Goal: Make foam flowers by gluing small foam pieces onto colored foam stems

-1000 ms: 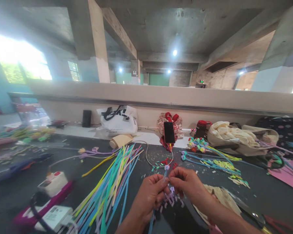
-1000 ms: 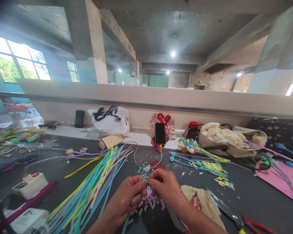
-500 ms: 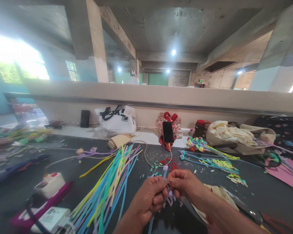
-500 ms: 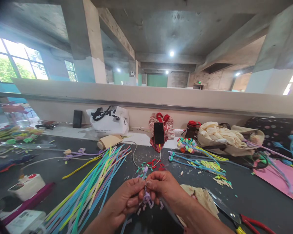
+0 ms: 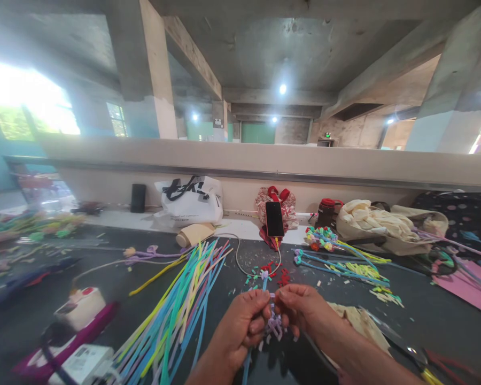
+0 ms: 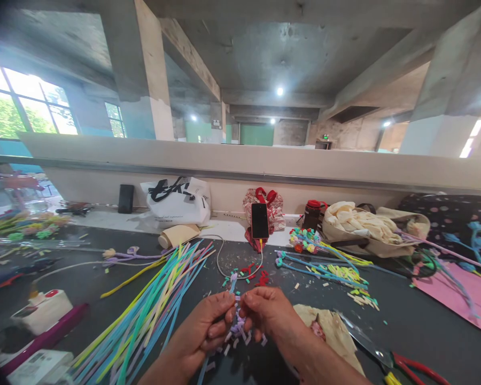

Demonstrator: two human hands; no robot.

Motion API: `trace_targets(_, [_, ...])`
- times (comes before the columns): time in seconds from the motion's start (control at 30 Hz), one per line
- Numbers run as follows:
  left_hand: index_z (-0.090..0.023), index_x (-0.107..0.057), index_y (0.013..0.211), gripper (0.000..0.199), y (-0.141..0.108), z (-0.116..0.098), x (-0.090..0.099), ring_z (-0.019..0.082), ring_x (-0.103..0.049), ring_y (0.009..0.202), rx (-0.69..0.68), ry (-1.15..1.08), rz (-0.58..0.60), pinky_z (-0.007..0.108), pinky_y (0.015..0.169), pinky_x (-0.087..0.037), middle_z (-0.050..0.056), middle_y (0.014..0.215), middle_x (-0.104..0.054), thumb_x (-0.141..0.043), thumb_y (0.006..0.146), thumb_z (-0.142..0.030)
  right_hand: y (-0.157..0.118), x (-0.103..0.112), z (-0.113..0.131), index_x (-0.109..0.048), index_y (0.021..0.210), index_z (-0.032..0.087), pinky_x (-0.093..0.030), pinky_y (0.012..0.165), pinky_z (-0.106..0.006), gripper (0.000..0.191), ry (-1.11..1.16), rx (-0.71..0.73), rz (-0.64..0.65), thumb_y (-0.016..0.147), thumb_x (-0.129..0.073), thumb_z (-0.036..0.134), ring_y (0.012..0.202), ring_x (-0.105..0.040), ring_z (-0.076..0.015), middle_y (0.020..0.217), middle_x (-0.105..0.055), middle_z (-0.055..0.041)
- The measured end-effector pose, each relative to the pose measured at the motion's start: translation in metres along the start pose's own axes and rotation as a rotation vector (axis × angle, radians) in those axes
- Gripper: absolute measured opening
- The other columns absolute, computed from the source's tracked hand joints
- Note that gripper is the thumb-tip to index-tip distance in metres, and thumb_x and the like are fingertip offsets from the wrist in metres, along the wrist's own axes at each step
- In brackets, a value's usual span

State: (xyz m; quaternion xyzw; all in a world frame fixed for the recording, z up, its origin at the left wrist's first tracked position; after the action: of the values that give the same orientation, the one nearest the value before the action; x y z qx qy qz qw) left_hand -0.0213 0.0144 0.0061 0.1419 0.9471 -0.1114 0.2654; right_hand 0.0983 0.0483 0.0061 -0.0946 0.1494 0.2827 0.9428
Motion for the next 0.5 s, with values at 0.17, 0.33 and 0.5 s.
trace_targets(0.17, [-0.015,-0.048,0.054,0.029,0.000,0.003,0.001,-0.001,-0.013,0.025,0.020,0.058,0.011,0.014,0.029,-0.006,-0.011,0.030,-0.030,-0.055,0.072,-0.036,0.003,0.001,-0.004,-0.055,0.064,0.011,-0.033,0.028,-0.012,0.025,-0.017,0.003,-0.016,0.063,-0.068,0.033,0.035,-0.048,-0.0047,0.048,-0.055,0.0032])
trace_targets(0.33, [-0.015,-0.046,0.055,0.029,-0.001,0.003,-0.001,-0.001,-0.014,0.026,0.019,0.084,0.001,0.014,0.028,-0.006,-0.012,0.032,-0.032,-0.057,0.070,-0.037,0.000,0.001,-0.003,-0.054,0.062,0.012,-0.031,0.028,-0.012,0.024,-0.040,-0.010,0.030,0.063,-0.066,0.033,0.033,-0.046,-0.0041,0.046,-0.054,0.0034])
trace_targets(0.5, [-0.016,-0.045,0.057,0.029,0.000,0.004,-0.003,-0.001,-0.017,0.025,0.004,0.118,-0.020,0.015,0.029,-0.008,-0.010,0.035,-0.040,-0.057,0.069,-0.039,-0.008,-0.001,0.000,-0.054,0.066,0.012,-0.030,0.030,-0.011,0.021,-0.067,-0.010,0.034,0.067,-0.062,0.031,0.035,-0.045,-0.0035,0.051,-0.054,0.0028])
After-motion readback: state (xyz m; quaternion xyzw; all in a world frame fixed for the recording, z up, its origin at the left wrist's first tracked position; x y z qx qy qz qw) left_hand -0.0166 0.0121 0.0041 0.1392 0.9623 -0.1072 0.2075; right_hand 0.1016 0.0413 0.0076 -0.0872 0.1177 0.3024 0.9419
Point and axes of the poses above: each hand's wrist, its own y-axis towards the middle knuckle, its own x-axis out of the back of the hand, z = x × y, the point moved 3 cm from there along y, towards the middle knuckle
